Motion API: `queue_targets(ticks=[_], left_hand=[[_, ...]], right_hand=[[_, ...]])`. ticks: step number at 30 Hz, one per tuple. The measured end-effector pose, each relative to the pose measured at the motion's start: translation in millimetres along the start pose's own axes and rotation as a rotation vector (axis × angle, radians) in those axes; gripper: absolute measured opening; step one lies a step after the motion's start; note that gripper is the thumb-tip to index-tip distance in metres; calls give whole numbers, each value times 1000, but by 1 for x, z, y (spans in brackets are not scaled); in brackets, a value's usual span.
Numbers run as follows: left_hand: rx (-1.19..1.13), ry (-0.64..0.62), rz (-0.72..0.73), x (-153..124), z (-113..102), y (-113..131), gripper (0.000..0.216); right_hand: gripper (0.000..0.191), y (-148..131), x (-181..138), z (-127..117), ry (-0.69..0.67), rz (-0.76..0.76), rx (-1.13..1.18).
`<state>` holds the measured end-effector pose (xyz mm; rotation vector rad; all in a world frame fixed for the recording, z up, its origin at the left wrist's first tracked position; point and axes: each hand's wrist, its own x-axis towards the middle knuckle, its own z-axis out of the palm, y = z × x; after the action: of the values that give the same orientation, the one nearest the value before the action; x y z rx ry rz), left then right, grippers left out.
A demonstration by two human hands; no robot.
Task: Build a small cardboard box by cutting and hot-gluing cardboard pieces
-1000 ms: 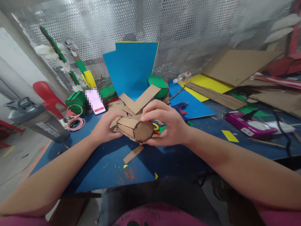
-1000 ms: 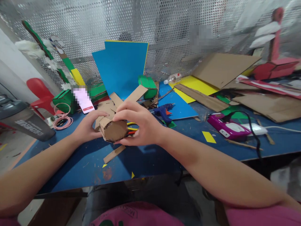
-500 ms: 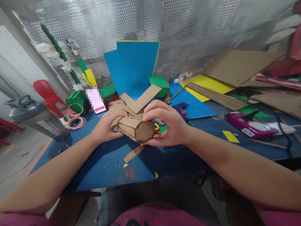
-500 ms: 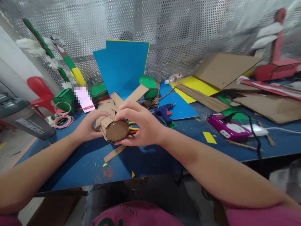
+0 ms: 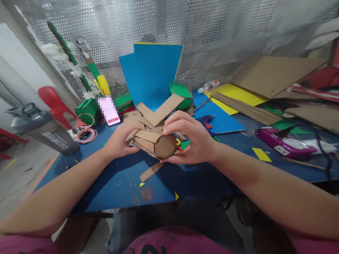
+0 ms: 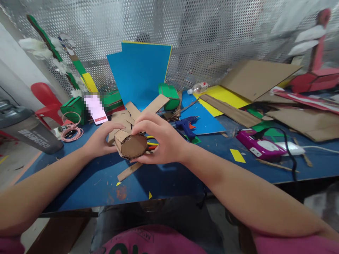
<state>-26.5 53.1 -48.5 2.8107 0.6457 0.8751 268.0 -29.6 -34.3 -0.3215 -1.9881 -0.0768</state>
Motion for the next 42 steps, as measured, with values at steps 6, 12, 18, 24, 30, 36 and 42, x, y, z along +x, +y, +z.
queue_targets(ticks=[6,12,18,24,30,36,42], left_hand=[[13,2,-6,-1,0,0,57],[8,7,36,0,1,-1,58],[12,19,56,0,1,-1,57],[12,9,37,0,3,-3,54],[-3,27,60,0,2,-2,55],[-17,-9,25,2,0,-1,54],[-35,-13,58,3,0,-1,55]], right_hand=[[52,0,1,-1,-7,2,-13],[56,0,0,1,4,-3,-1],[55,-1,2,-1,-2,-18,-14],[55,-2,2,-3,-25,-2,-61],[59,-1,1,-1,7,-13,-28],[64,-3,1,-2,-7,-5,-26],[73,-2,-2,0,1,-14,-3]])
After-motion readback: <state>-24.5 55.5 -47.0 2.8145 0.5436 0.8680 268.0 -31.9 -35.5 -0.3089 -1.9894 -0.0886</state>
